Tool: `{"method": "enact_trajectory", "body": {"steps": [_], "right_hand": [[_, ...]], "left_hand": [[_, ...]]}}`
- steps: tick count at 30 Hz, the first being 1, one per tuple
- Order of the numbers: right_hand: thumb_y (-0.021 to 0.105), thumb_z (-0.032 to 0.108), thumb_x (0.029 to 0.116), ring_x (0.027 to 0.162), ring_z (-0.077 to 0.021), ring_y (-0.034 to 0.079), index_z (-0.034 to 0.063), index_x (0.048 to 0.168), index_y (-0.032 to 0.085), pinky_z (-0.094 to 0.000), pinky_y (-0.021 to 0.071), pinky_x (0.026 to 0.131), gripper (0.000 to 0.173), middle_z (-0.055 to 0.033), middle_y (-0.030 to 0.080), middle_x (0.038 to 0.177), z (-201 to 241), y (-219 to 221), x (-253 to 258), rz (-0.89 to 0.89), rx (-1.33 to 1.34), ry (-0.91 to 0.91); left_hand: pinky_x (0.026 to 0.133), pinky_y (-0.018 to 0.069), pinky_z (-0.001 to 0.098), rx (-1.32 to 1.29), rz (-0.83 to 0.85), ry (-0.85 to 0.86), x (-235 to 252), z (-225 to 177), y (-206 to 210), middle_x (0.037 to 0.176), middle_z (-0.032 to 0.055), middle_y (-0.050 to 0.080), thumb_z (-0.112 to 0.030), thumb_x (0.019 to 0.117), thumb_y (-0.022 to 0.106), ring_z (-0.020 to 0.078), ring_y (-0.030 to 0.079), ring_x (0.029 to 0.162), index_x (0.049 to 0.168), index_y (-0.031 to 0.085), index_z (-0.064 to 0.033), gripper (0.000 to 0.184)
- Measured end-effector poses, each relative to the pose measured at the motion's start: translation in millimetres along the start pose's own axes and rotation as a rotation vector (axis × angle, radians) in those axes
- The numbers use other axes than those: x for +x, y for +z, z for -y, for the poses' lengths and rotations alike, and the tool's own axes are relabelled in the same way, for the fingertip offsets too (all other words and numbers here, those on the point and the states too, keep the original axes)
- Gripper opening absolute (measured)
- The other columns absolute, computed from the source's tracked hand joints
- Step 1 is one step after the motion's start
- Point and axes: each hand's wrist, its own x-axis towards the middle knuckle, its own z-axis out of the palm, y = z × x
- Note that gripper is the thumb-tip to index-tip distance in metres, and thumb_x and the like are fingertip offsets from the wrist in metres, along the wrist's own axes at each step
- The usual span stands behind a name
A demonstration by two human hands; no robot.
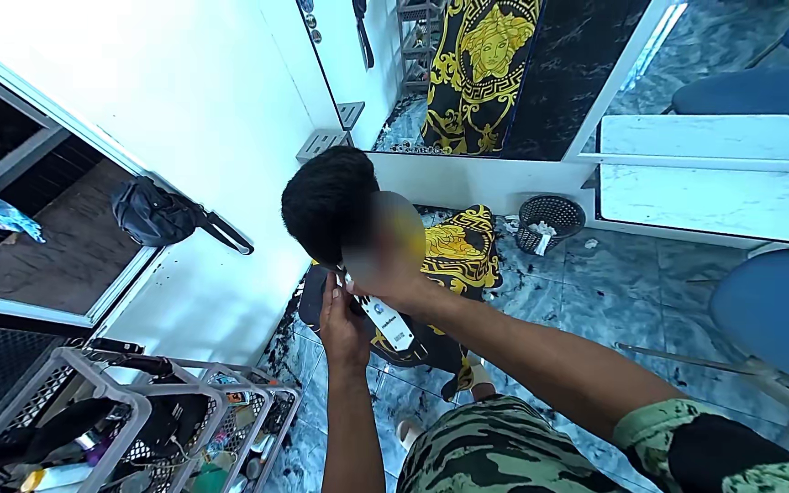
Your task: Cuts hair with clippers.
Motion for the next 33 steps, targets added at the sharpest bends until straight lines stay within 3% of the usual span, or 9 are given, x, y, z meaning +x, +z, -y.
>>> {"method": "enact_trajectory", "body": {"steps": [10,14,17,18,20,23,26,30,33], "right_hand": [[0.077,0.022,0.0912,0.077,-0.0197,0.069,-0.0022,0.121,0.054,-0.0372,0.0611,0.072,0.045,-0.0129,0.068,0.093,-37.9,-29.0,-41.0,0.102,0.093,0.161],[0.037,0.026,0.1094,0.068,-0.0122,0.066,0.0065,0.118,0.06,-0.027,0.0585,0.059,0.031,-0.005,0.069,0.09,-17.2,-133.0,-66.0,0.079,0.286,0.113],[0.038,0.031,0.1085,0.073,-0.0052,0.066,0.0168,0.118,0.058,-0.0212,0.0573,0.063,0.027,0.0035,0.07,0.093,50.0,-213.4,-40.0,-0.253,0.196,-0.299],[0.054,0.029,0.104,0.08,-0.0082,0.068,0.0144,0.124,0.056,-0.0268,0.0602,0.071,0.025,0.002,0.069,0.099,66.9,-230.0,-29.4,-0.489,0.13,-0.423],[0.075,0.034,0.0894,0.095,-0.0173,0.067,0.0047,0.139,0.042,-0.0393,0.0614,0.083,0.066,-0.0067,0.061,0.114,83.6,-247.9,-17.8,-0.747,0.001,-0.517],[0.069,0.044,0.0948,0.083,-0.0156,0.069,0.0101,0.138,0.047,-0.039,0.0623,0.074,0.059,-0.0039,0.066,0.107,57.5,-226.1,-39.4,-0.622,-0.085,-0.339],[0.07,0.024,0.0981,0.076,-0.0189,0.069,0.0012,0.132,0.052,-0.0401,0.0622,0.069,0.045,-0.0119,0.067,0.1,-15.2,-177.4,-49.7,-0.321,-0.124,-0.105],[0.076,0.029,0.0924,0.085,-0.0208,0.071,-0.0019,0.124,0.059,-0.0416,0.061,0.08,0.047,-0.0135,0.072,0.099,-43.9,-106.4,-32.6,0.061,-0.225,-0.057],[0.077,0.037,0.0926,0.089,-0.0257,0.071,0.0013,0.128,0.059,-0.0492,0.0596,0.083,0.054,-0.0149,0.072,0.102,-23.3,-74.6,-3.0,0.111,-0.32,-0.121]], "left_hand": [[0.088,0.0591,0.0431,0.129,-0.088,-0.015,-2.2,8.2,-33.3,0.132,0.0176,0.066,-0.031,0.1128,0.017,0.0279,0.071,0.109,0.151,0.038,-0.0005,0.054],[0.055,0.0595,0.0374,-0.028,-0.457,0.084,-8.2,5.3,-54.4,0.077,0.004,0.073,-0.05,0.1105,0.01,0.02,0.071,0.061,0.107,0.057,-0.0117,0.061],[0.048,0.0559,0.032,-0.12,-0.264,0.337,-1.9,-8.9,-19.5,0.06,-0.0018,0.067,-0.052,0.1082,0.002,0.0132,0.064,0.05,0.087,0.061,-0.0205,0.071],[0.048,0.0564,0.0326,-0.161,-0.168,0.419,2.9,-13.2,-3.0,0.06,-0.0014,0.067,-0.053,0.1073,0.0,0.0136,0.064,0.05,0.084,0.064,-0.0217,0.075],[0.056,0.0601,0.0354,-0.176,0.034,0.568,15.6,-19.9,27.7,0.067,-0.0013,0.07,-0.056,0.1064,0.003,0.0149,0.068,0.058,0.092,0.07,-0.0249,0.075],[0.063,0.0618,0.0315,0.11,0.309,0.455,16.9,-23.1,56.2,0.079,-0.0016,0.074,-0.058,0.108,0.02,0.0117,0.071,0.066,0.11,0.068,-0.0234,0.059],[0.062,0.0623,0.0365,0.458,0.599,0.049,-19.9,-24.0,52.2,0.083,0.0084,0.075,-0.05,0.1096,0.025,0.0179,0.071,0.066,0.125,0.063,0.0026,0.067],[0.08,0.0607,0.0392,0.405,-0.063,0.171,-45.9,3.4,23.1,0.081,0.0036,0.073,-0.043,0.1097,0.008,0.0166,0.072,0.079,0.109,0.062,-0.001,0.069],[0.104,0.0451,0.0379,0.46,-0.275,0.304,-32.2,12.5,17.0,0.127,0.0132,0.065,-0.043,0.1083,0.005,0.0183,0.058,0.121,0.129,0.058,0.0043,0.074]]}}
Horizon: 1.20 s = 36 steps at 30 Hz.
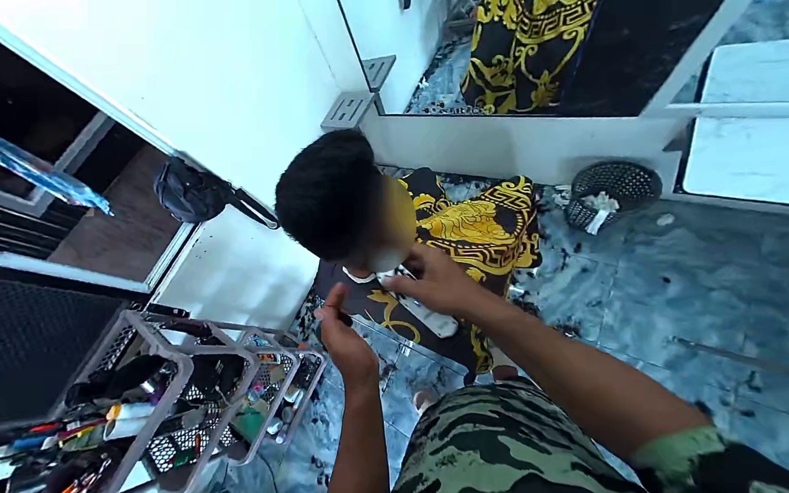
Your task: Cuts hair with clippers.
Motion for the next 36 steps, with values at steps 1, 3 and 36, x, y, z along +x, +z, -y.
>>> {"method": "enact_trajectory", "body": {"steps": [1,3,36], "right_hand": [[0.076,0.038,0.093,0.087,-0.0267,0.071,0.0009,0.128,0.058,-0.0501,0.0596,0.08,0.053,-0.0159,0.071,0.101,4.2,1.7,10.2,-0.004,-0.005,-0.006],[0.075,0.037,0.0934,0.076,-0.0234,0.069,0.0012,0.119,0.059,-0.0441,0.0595,0.07,0.047,-0.0142,0.07,0.092,8.0,-0.8,23.3,0.001,0.037,0.012],[0.077,0.025,0.0932,0.073,-0.0227,0.07,-0.0013,0.112,0.062,-0.0404,0.0612,0.067,0.036,-0.0145,0.07,0.088,31.5,-21.4,40.1,0.095,0.161,-0.008]], "left_hand": [[0.113,0.039,0.0397,0.015,0.034,0.047,2.4,1.7,0.4,0.142,0.0164,0.058,-0.045,0.108,0.004,0.0209,0.05,0.135,0.138,0.054,0.0045,0.076],[0.122,0.0293,0.0418,0.0,0.122,0.101,5.0,-0.4,5.3,0.159,0.0169,0.041,-0.054,0.1073,0.007,0.0233,0.036,0.149,0.153,0.038,0.0017,0.078],[0.117,0.0373,0.0396,-0.228,0.259,-0.06,21.6,-20.1,13.1,0.169,0.0142,0.022,-0.068,0.103,0.016,0.0227,0.035,0.151,0.165,-0.006,-0.0142,0.085]]}}
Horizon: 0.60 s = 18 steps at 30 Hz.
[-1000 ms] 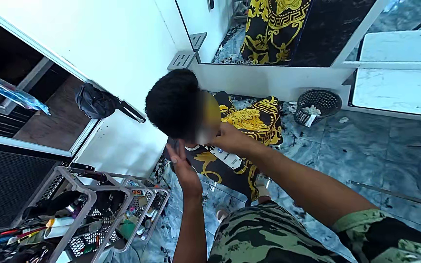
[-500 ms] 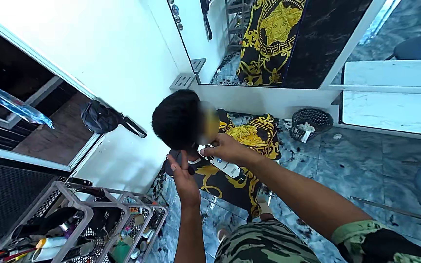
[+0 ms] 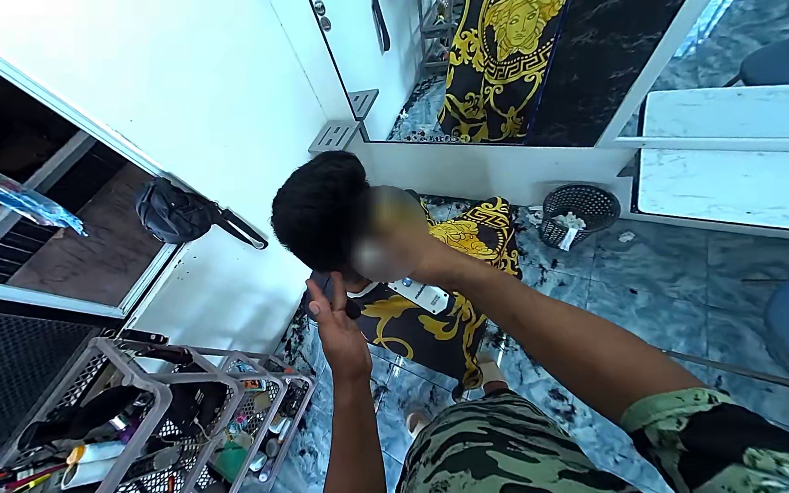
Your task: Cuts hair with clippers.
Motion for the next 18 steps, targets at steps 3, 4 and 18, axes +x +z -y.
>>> {"method": "enact_trajectory", "body": {"steps": [3,4,18], "right_hand": [[0.078,0.025,0.0916,0.072,-0.0215,0.068,-0.0028,0.106,0.064,-0.0406,0.0583,0.068,0.035,-0.0142,0.069,0.084,-3.8,-7.0,2.3,-0.024,-0.106,0.06],[0.078,0.025,0.0918,0.071,-0.0213,0.067,-0.003,0.106,0.065,-0.04,0.0583,0.067,0.035,-0.0142,0.068,0.083,-1.8,-9.2,2.9,-0.021,-0.09,0.064],[0.077,0.024,0.0927,0.071,-0.0205,0.067,-0.0032,0.111,0.066,-0.0379,0.0586,0.066,0.034,-0.0143,0.069,0.085,6.4,-20.5,6.0,0.04,-0.072,0.101]], "left_hand": [[0.116,0.0385,0.0386,-0.006,0.008,-0.005,1.0,0.1,-0.3,0.169,0.0147,0.025,-0.065,0.1042,0.013,0.0227,0.037,0.149,0.165,-0.007,-0.0151,0.081],[0.116,0.0387,0.0388,-0.007,0.009,-0.006,1.5,0.0,0.2,0.168,0.0147,0.025,-0.064,0.1044,0.012,0.0229,0.038,0.149,0.165,-0.007,-0.0152,0.08],[0.115,0.0398,0.0416,-0.034,0.013,0.002,1.5,-1.3,0.5,0.17,0.0161,0.018,-0.06,0.1053,0.006,0.0258,0.039,0.148,0.165,-0.009,-0.0158,0.075]]}}
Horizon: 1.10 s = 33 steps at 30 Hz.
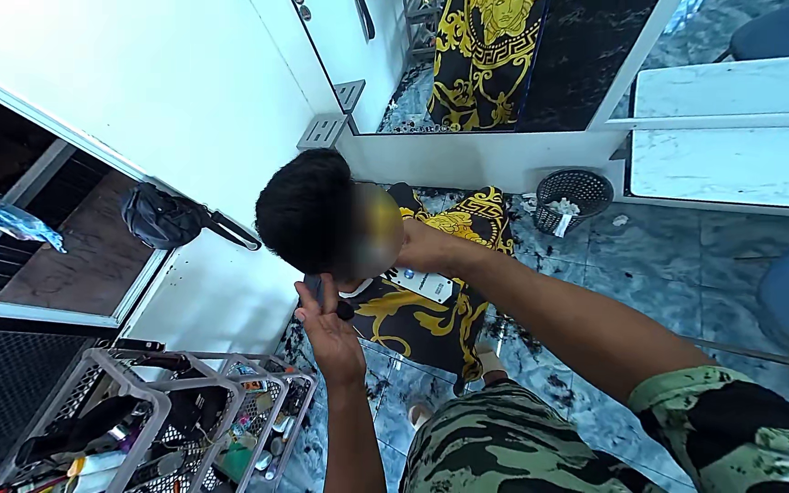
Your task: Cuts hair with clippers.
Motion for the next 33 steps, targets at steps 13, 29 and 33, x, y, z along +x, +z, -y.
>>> {"method": "enact_trajectory", "body": {"steps": [13,29,33], "right_hand": [[0.076,0.022,0.0937,0.071,-0.0195,0.068,-0.0024,0.108,0.066,-0.0364,0.0593,0.067,0.031,-0.0137,0.069,0.085,7.5,-5.6,2.8,0.03,0.006,-0.045],[0.08,0.022,0.0897,0.067,-0.0183,0.065,-0.0014,0.102,0.065,-0.0371,0.0565,0.064,0.03,-0.0115,0.067,0.078,9.0,-3.6,0.9,-0.01,-0.154,-0.077],[0.079,0.022,0.0915,0.073,-0.0177,0.07,-0.0013,0.109,0.065,-0.0349,0.0598,0.069,0.032,-0.0119,0.072,0.085,14.7,-0.7,-1.7,0.003,-0.057,-0.133]], "left_hand": [[0.113,0.042,0.04,-0.003,0.009,0.002,0.3,-0.3,0.1,0.168,0.0168,0.024,-0.064,0.1028,0.001,0.0246,0.043,0.145,0.164,-0.007,-0.0132,0.08],[0.116,0.0388,0.0424,-0.012,0.012,-0.012,-1.0,-0.6,-0.9,0.168,0.0142,0.025,-0.062,0.1032,0.0,0.0248,0.04,0.148,0.165,-0.005,-0.0163,0.078],[0.117,0.0365,0.044,-0.011,0.019,-0.012,-1.9,0.4,-0.8,0.168,0.0132,0.028,-0.065,0.1027,0.002,0.0251,0.038,0.149,0.166,-0.003,-0.0175,0.079]]}}
